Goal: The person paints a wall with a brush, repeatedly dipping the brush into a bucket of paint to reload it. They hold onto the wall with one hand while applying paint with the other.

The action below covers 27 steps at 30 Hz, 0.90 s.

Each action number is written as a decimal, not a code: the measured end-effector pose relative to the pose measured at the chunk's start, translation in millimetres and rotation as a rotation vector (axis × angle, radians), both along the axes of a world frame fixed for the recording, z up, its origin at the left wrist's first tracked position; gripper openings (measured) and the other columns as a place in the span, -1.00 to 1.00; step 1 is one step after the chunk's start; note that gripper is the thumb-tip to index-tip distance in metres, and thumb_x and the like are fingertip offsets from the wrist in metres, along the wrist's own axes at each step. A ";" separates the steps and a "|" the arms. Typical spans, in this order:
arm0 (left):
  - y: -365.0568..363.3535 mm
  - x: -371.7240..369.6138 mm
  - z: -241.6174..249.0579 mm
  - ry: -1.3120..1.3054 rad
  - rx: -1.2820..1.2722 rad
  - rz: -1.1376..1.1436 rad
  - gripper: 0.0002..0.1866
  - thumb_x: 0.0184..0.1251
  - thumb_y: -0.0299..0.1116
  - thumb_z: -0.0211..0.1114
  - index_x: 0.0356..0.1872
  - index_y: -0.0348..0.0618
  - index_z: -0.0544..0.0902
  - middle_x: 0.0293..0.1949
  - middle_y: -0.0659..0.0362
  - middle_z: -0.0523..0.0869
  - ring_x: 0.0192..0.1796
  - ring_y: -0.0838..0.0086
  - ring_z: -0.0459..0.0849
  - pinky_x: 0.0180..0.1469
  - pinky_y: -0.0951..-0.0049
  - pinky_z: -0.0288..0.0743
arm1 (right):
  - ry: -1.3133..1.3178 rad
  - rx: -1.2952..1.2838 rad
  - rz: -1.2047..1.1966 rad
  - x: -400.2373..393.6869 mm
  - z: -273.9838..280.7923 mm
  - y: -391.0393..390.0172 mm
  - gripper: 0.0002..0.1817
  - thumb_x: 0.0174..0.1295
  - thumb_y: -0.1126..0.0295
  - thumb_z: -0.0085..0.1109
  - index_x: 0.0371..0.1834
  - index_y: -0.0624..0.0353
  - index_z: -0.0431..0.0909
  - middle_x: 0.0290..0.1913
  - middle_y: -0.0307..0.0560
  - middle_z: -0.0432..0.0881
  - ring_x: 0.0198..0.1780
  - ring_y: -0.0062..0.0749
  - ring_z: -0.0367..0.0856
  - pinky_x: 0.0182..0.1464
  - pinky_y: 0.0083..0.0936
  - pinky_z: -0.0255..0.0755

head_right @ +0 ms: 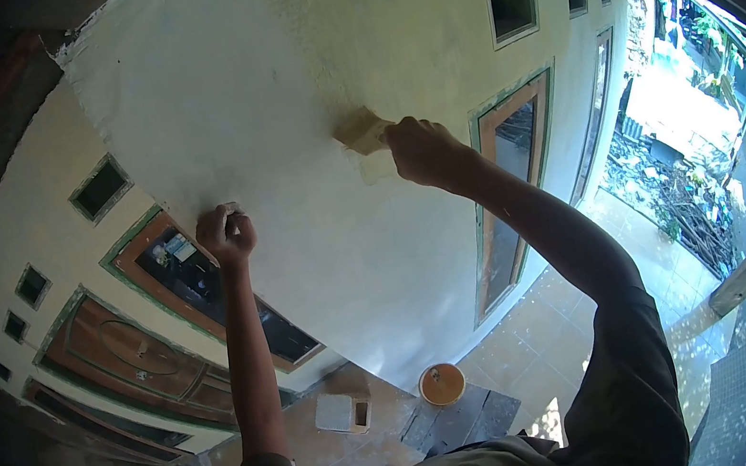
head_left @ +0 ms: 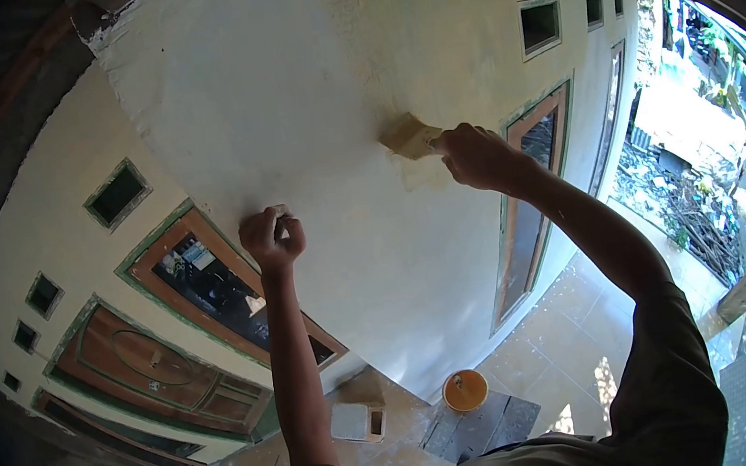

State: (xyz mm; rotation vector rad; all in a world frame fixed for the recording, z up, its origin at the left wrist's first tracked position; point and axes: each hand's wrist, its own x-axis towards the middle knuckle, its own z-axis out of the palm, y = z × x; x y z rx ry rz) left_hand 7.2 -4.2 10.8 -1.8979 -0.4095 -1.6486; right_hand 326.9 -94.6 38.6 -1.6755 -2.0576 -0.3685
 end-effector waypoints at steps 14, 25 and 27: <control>-1.9 -0.1 -0.4 -0.014 -0.100 -0.014 -0.91 -0.05 -0.52 0.10 -0.62 -0.05 0.48 -0.82 0.37 0.39 -0.82 0.57 0.33 -0.65 0.53 0.19 | 0.149 -0.123 -0.082 -4.8 -31.3 -7.7 -0.73 0.04 0.47 0.20 -0.15 0.25 0.63 -0.28 0.16 0.66 -0.19 -0.01 0.64 -0.05 -0.21 0.51; -0.9 0.0 -5.7 -0.075 -0.093 0.018 -0.88 0.02 -0.52 0.12 -0.62 -0.07 0.55 -0.69 0.29 0.57 -0.73 0.51 0.43 -0.63 0.50 0.24 | 0.419 0.359 0.055 -19.2 -14.0 13.6 -0.76 0.13 0.48 0.13 -0.13 0.29 0.60 -0.47 0.26 0.59 -0.43 0.05 0.61 -0.33 -0.19 0.47; 0.3 -1.1 -5.5 -0.068 -0.081 -0.005 -0.87 0.02 -0.52 0.11 -0.62 -0.07 0.55 -0.70 0.29 0.56 -0.73 0.51 0.42 -0.63 0.51 0.24 | 0.422 0.404 0.063 -18.4 12.7 17.0 -0.76 0.14 0.48 0.10 -0.13 0.27 0.60 -0.47 0.23 0.59 -0.43 0.03 0.61 -0.32 -0.17 0.47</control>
